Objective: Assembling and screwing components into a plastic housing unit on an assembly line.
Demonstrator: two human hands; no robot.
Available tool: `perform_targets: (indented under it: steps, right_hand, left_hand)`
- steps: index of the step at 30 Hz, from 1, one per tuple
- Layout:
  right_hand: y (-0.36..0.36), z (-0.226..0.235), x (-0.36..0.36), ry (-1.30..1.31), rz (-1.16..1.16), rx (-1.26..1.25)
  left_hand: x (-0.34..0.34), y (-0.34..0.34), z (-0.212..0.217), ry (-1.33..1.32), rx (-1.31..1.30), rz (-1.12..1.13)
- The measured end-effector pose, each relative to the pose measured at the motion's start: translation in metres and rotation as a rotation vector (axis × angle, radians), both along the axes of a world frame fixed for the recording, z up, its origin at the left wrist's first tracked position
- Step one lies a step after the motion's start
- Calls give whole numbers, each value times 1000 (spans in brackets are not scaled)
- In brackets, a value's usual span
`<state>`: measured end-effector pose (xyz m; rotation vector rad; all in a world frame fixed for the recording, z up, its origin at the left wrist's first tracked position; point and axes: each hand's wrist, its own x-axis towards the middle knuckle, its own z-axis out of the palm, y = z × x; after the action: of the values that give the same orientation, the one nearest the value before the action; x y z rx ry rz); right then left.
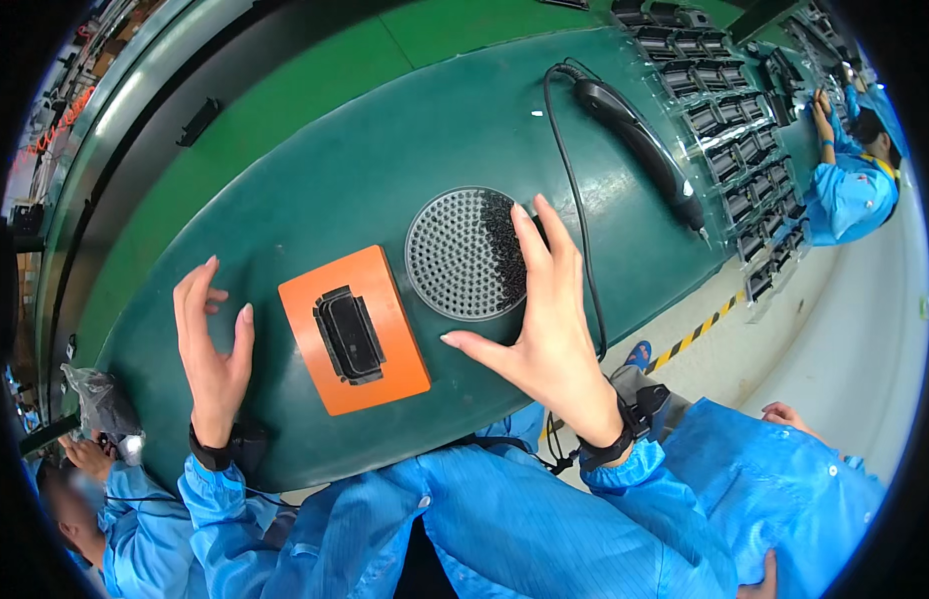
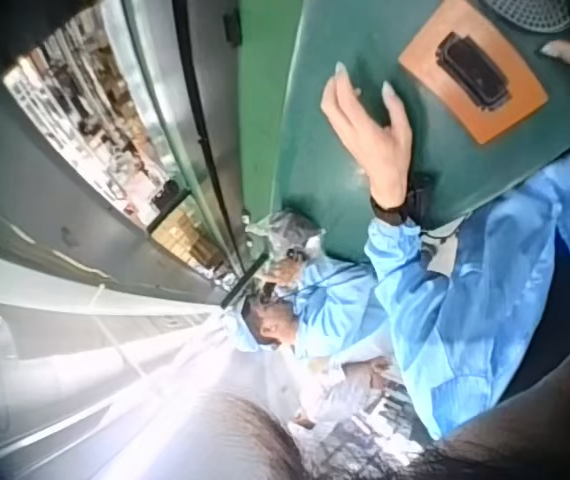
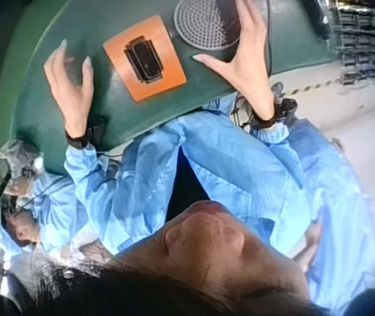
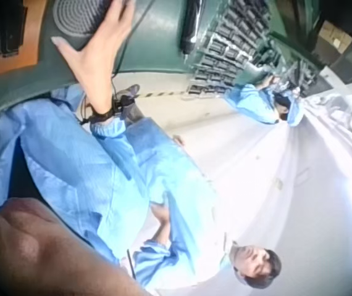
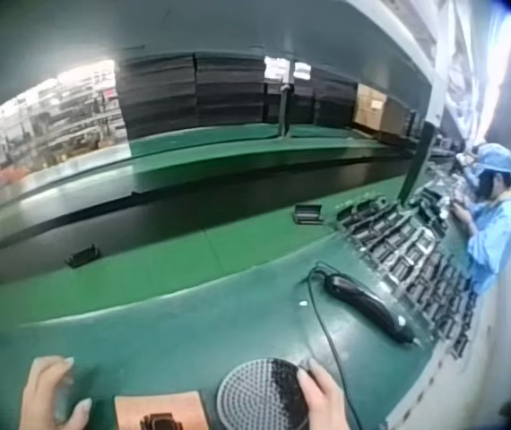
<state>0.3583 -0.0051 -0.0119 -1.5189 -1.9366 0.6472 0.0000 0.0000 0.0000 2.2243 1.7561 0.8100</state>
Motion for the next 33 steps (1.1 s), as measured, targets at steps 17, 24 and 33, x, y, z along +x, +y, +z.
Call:
perform_targets:
  steps: [17, 24, 33]
  right_hand:
    - [42, 5, -10, -287, -50, 266]
    - [44, 9, -23, -343, 28, 209]
    - [45, 14, -30, -391, 105, 163]
  left_hand:
    - [-24, -3, -20, -132, -79, 143]
    - [-25, -3, -20, -123, -92, 124]
    - [-27, -1, -21, -127, -97, 90]
